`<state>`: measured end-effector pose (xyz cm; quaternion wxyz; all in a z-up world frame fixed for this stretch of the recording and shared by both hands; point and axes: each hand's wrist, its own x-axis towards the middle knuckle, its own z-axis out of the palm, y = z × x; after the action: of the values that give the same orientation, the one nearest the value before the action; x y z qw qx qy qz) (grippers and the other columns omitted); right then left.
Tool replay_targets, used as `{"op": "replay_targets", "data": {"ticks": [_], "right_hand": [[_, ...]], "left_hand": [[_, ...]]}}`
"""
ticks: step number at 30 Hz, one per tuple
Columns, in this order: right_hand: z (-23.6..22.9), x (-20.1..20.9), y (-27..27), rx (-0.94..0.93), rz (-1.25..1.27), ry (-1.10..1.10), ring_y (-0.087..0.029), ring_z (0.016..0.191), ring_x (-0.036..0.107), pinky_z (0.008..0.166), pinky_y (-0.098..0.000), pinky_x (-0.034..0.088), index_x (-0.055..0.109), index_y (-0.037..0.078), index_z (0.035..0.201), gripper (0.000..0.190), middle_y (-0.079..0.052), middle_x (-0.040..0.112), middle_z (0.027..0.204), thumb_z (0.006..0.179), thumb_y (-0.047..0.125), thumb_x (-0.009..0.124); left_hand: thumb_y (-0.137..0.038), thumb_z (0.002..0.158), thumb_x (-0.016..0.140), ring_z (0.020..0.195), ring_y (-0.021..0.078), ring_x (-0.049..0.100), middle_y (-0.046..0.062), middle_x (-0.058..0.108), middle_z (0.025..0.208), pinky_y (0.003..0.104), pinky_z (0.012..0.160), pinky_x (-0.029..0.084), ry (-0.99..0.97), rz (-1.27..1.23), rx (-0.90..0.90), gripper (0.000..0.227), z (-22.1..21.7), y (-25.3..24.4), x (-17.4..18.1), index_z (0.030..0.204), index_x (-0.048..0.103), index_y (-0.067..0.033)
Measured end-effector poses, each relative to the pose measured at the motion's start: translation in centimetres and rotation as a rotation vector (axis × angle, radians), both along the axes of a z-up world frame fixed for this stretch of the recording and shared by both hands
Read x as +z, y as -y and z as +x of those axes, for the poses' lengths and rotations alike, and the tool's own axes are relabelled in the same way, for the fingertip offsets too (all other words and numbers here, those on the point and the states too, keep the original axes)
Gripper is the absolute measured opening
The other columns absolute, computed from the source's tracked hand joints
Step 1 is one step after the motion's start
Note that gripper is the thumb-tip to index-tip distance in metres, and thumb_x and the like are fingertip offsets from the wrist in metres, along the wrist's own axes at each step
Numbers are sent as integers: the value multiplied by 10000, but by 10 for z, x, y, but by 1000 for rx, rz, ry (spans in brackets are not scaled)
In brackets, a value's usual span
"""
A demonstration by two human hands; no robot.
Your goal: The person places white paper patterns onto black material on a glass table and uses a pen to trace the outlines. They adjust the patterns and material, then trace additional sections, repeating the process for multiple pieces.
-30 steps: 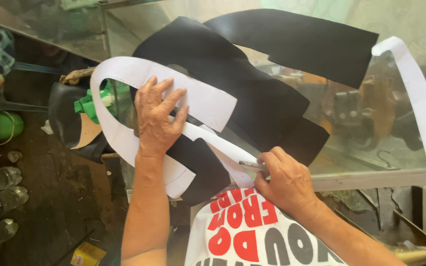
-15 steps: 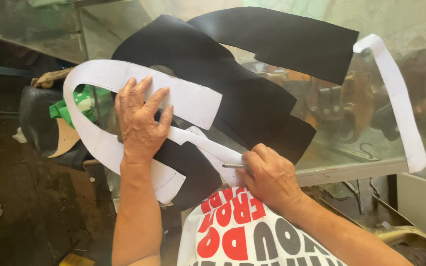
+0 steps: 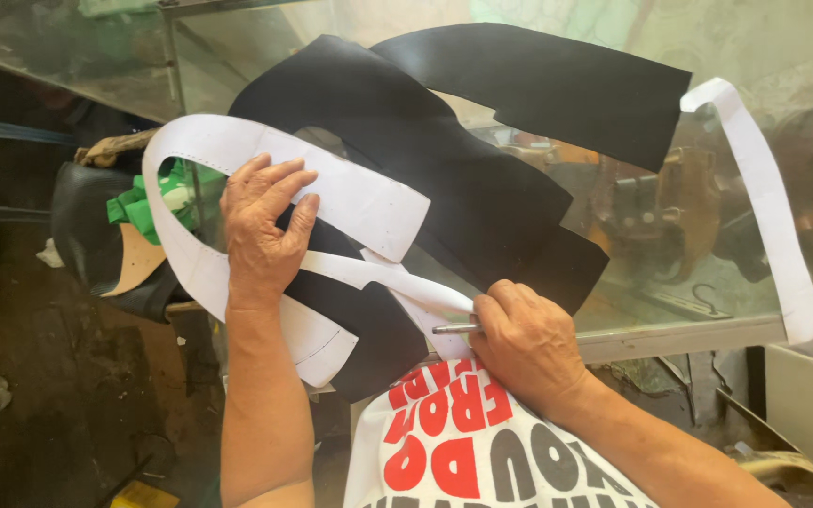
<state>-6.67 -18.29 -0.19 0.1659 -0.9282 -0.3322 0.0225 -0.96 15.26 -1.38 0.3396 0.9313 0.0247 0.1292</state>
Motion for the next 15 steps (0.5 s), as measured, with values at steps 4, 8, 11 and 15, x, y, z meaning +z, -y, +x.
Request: {"op": "replay_targets", "data": {"ticks": [4, 8, 11, 15], "right_hand": [[1, -9, 19, 34, -70, 128, -201, 670, 615, 558, -318, 492, 591, 157, 849, 124, -27, 540, 817, 821, 260, 653], [15, 37, 28, -45, -78, 17, -177, 664, 650, 487, -327, 457, 633, 114, 857, 88, 11, 719, 979, 825, 87, 710], [21, 45, 60, -18, 26, -146, -154, 741, 694, 562, -322, 537, 675, 116, 933, 79, 11, 736, 1002, 868, 118, 720], [34, 59, 95, -55, 204, -279, -115, 732, 724, 695, -267, 609, 704, 71, 968, 161, -16, 771, 997, 825, 87, 776]], "left_hand": [[-335, 1025, 670, 1316, 224, 536, -4, 716, 1210, 388, 1170, 312, 42, -15, -17, 210, 1, -2, -3, 1166, 783, -228], [-193, 1017, 639, 1310, 309, 543, 41, 705, 1280, 490, 1114, 371, 56, 70, -45, 192, 1, 1, 2, 1157, 764, -152], [-322, 977, 702, 1350, 319, 493, 55, 608, 1465, 529, 1091, 352, -8, 254, -51, 333, -2, 5, -1, 1279, 739, -185], [-347, 899, 754, 1289, 343, 501, 50, 663, 1367, 531, 1052, 393, 13, 304, -123, 311, -3, 19, 16, 1146, 766, -159]]}}
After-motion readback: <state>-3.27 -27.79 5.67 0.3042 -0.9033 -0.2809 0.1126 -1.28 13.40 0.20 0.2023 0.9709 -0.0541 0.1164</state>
